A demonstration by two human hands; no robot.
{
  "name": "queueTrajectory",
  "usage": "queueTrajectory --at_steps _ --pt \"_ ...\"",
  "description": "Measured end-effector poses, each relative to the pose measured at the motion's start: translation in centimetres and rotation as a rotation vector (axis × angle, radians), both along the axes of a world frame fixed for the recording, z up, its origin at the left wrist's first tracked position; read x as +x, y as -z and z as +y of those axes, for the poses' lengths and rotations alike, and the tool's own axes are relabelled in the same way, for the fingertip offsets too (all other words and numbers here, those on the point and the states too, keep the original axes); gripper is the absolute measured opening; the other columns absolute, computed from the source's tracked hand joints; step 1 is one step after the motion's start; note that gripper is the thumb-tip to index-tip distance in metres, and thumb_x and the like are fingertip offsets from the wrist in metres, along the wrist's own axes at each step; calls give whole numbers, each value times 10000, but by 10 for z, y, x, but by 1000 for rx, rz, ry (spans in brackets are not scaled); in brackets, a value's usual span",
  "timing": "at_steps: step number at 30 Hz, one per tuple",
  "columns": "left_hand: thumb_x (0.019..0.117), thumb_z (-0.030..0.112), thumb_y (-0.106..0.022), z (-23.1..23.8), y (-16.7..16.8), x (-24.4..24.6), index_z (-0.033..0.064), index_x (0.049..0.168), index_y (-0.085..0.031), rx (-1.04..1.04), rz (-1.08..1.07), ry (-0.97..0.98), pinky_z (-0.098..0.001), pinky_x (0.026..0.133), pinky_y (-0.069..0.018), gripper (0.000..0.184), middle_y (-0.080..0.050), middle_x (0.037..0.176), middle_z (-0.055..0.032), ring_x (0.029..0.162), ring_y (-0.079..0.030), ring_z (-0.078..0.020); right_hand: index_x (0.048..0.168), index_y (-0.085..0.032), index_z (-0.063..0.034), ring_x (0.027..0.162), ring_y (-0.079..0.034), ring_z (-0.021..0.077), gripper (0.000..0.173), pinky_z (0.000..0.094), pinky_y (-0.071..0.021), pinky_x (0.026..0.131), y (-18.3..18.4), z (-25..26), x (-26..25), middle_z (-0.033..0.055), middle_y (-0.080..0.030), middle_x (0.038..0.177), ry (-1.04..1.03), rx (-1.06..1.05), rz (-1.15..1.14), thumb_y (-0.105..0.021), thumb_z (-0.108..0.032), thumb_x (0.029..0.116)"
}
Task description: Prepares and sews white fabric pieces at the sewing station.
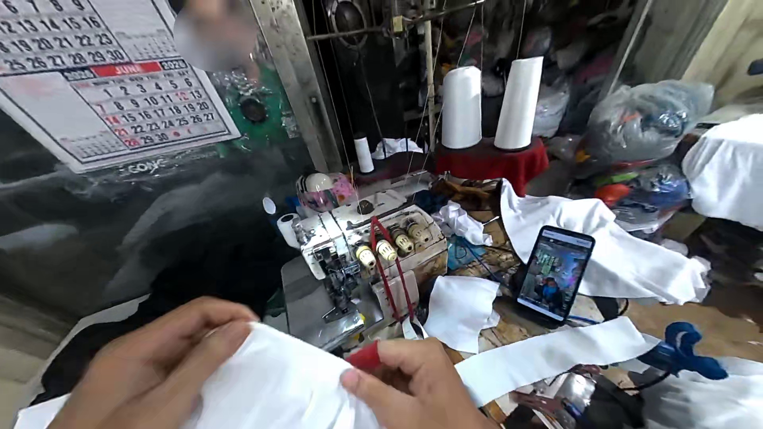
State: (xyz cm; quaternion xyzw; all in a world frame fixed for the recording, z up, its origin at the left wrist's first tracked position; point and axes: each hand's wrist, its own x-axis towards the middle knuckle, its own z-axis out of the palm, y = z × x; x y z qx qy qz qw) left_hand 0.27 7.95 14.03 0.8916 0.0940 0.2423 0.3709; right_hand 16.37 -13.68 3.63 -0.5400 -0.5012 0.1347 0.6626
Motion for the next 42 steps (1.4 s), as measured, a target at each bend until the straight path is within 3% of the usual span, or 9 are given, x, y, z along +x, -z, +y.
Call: queueTrajectory --at_steps 4,6,13,17,21,27,31,37,42 --pt "997 253 -644 9 -7 5 70 1150 -691 25 182 98 -219 636 -571 244 -721 882 24 727 -671 -41 1031 -745 -21 702 -693 98 202 285 -606 639 7 -2 -2 37 -741 864 3 -51 112 -677 -210 1005" --pt "960 297 -713 14 9 4 80 1070 -704 30 218 109 -249 626 -574 244 -718 849 8 710 -670 -58 996 -749 -59 687 -678 80 215 273 -588 620 19 -3 3 7 -729 834 32 -109 88 -684 -264 1000" --pt "988 421 -649 22 52 22 205 986 -710 -28 117 127 -235 578 -531 224 -674 784 39 649 -621 -72 983 -762 -90 728 -701 80 192 277 -618 648 33 -5 11 -13 -736 844 54 -93 59 -691 -268 994" --pt "959 305 -691 20 27 20 183 983 -726 -56 185 125 -242 570 -526 129 -683 780 19 641 -619 -92 996 -768 -71 745 -720 111 167 293 -634 679 32 0 10 11 -753 858 41 -64 77 -704 -225 983" --pt "979 270 -676 17 10 46 151 962 -705 45 153 88 -244 495 -496 124 -658 730 19 590 -600 -95 919 -771 -81 611 -668 123 192 278 -575 541 39 23 11 26 -720 747 144 -84 214 -728 -265 955" --pt "961 339 -721 63 29 95 147 888 -712 197 429 -20 -332 593 -537 205 -668 746 14 658 -631 -106 762 -689 -104 499 -552 112 270 261 -467 452 64 71 17 6 -600 606 369 -11 329 -785 -325 884" --pt "953 439 -684 69 60 121 162 1071 -722 533 393 -253 -553 775 -578 303 -731 948 -42 900 -717 -234 720 -645 -124 481 -489 90 248 240 -403 440 61 95 12 -25 -531 573 500 49 340 -759 -281 876" --pt "872 536 -678 60 70 127 123 1081 -699 676 338 -374 -557 697 -552 464 -689 989 -91 897 -693 -297 643 -589 -141 471 -456 71 341 228 -360 430 66 89 11 -35 -487 551 488 47 319 -717 -292 921" --pt "964 520 -610 27 69 92 128 1226 -674 685 156 -388 -543 917 -519 476 -627 1189 -100 1137 -598 -307 582 -551 -172 456 -440 89 416 271 -355 437 61 89 16 -39 -456 513 500 -48 318 -721 -386 895"
